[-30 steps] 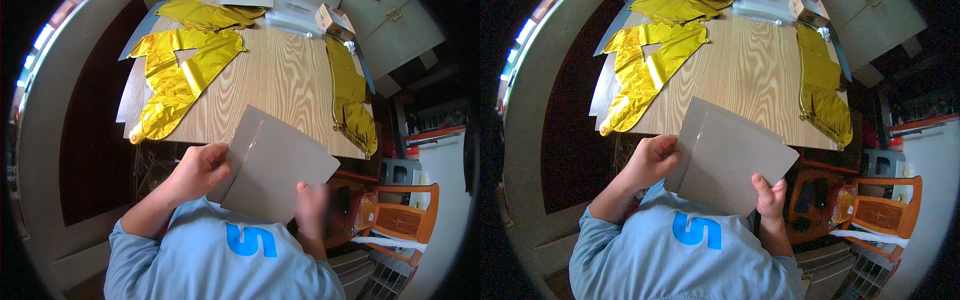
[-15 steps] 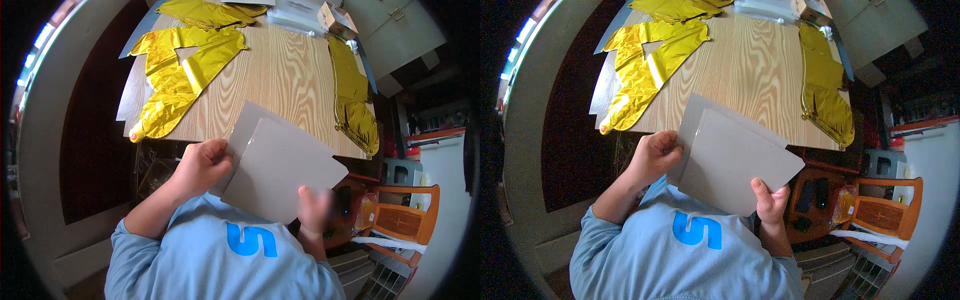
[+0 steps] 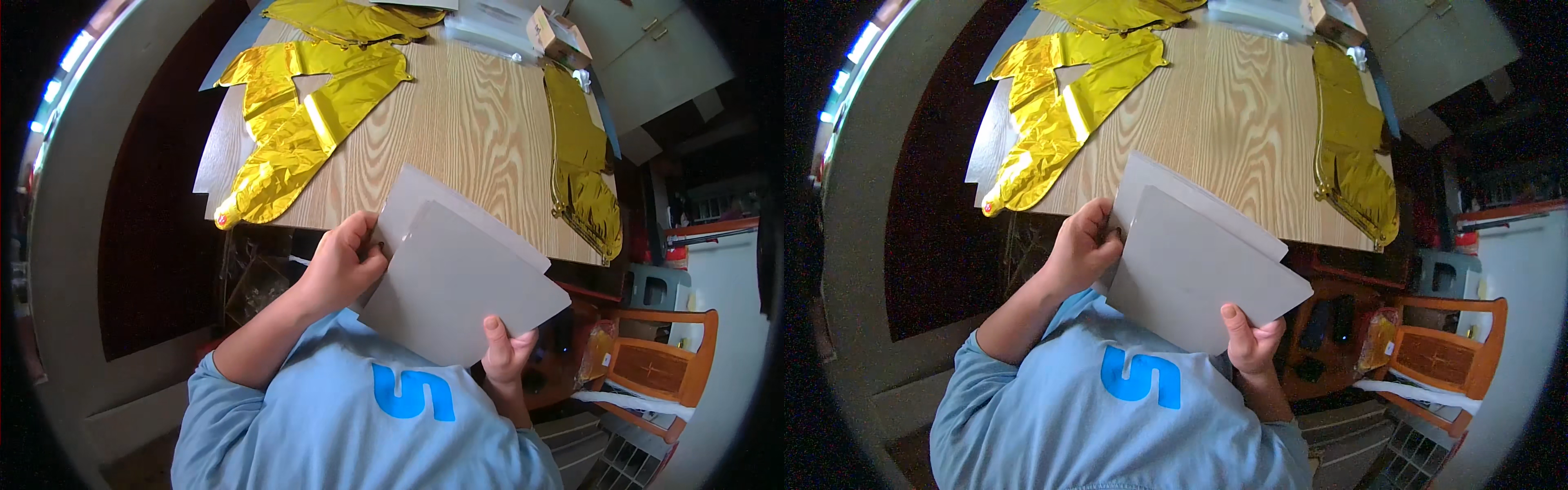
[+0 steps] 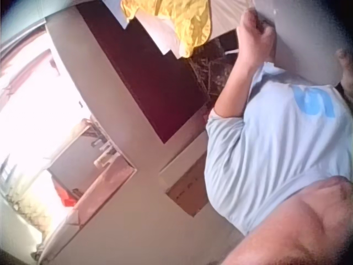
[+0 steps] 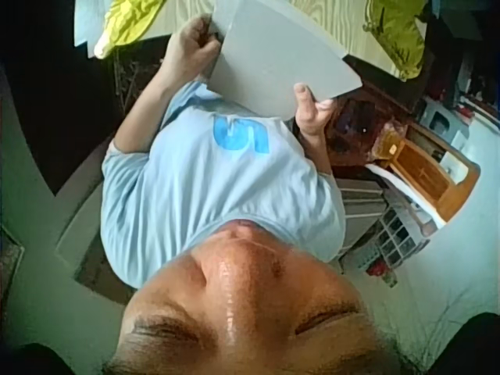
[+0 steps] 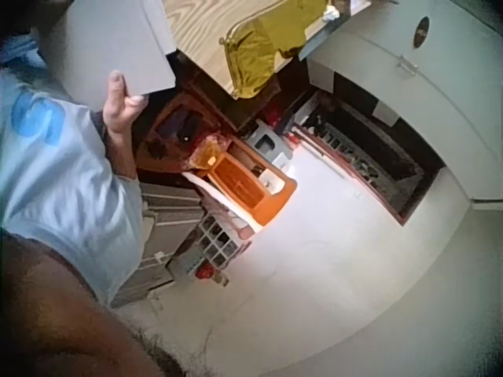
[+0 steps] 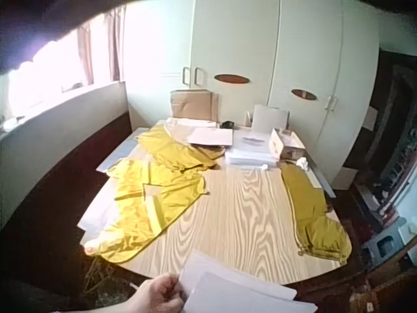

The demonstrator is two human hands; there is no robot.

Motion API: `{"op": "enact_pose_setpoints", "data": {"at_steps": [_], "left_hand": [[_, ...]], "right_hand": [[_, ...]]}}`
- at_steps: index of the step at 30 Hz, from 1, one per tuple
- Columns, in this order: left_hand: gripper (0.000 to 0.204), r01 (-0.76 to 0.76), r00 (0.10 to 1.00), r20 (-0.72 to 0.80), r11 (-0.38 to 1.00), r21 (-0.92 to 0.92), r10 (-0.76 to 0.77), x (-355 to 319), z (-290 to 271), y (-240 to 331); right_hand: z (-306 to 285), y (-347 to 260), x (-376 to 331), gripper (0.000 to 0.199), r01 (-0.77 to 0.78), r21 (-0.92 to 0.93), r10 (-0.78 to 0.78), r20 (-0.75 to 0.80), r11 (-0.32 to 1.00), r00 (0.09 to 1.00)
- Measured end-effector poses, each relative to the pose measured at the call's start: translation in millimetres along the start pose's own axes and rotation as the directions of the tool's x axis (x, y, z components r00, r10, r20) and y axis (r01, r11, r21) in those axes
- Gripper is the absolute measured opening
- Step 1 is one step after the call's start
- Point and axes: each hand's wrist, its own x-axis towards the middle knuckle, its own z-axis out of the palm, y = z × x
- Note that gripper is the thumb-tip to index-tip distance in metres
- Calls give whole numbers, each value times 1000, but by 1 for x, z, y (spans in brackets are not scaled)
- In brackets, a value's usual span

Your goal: Folding gold foil balloons and placing them into clear plastic bags with cardboard headers.

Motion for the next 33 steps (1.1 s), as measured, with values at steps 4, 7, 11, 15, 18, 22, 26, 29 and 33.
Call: {"op": "enact_pose_setpoints", "data": {"at_steps": [4,7,11,15,18,22,26,29,33], "left_hand": [[33,50,990,132,998,-48,-44,-6,-12,21],[33,42,986,156,997,68,-53,-10,-17,32],[27,-25,997,-57,951,308,45,-6,0,19],[23,-36,985,-146,940,338,90,-10,7,16],[28,60,998,18,998,-35,-60,-11,-6,12],[27,257,936,335,853,-454,-103,-11,-38,16],[24,356,915,355,802,-480,-194,-11,-46,13],[25,411,884,446,691,-594,-142,-10,-53,9],[25,460,858,505,571,-680,-90,-8,-57,-5]], "right_hand": [[-2,2,2,32,-37,66,41,-61,997,997],[-5,1,-1,33,-47,55,50,-48,997,998],[11,-11,3,13,35,-43,-39,-87,998,995],[14,-13,3,11,83,-95,-90,-76,992,993],[7,-7,5,14,17,-8,-18,-86,1000,996],[1,6,10,34,-72,104,80,-72,992,994],[1,17,8,47,-74,146,80,-37,987,996],[2,19,10,49,-100,201,104,-13,975,994],[11,18,14,38,-176,320,198,-37,931,979]]}}
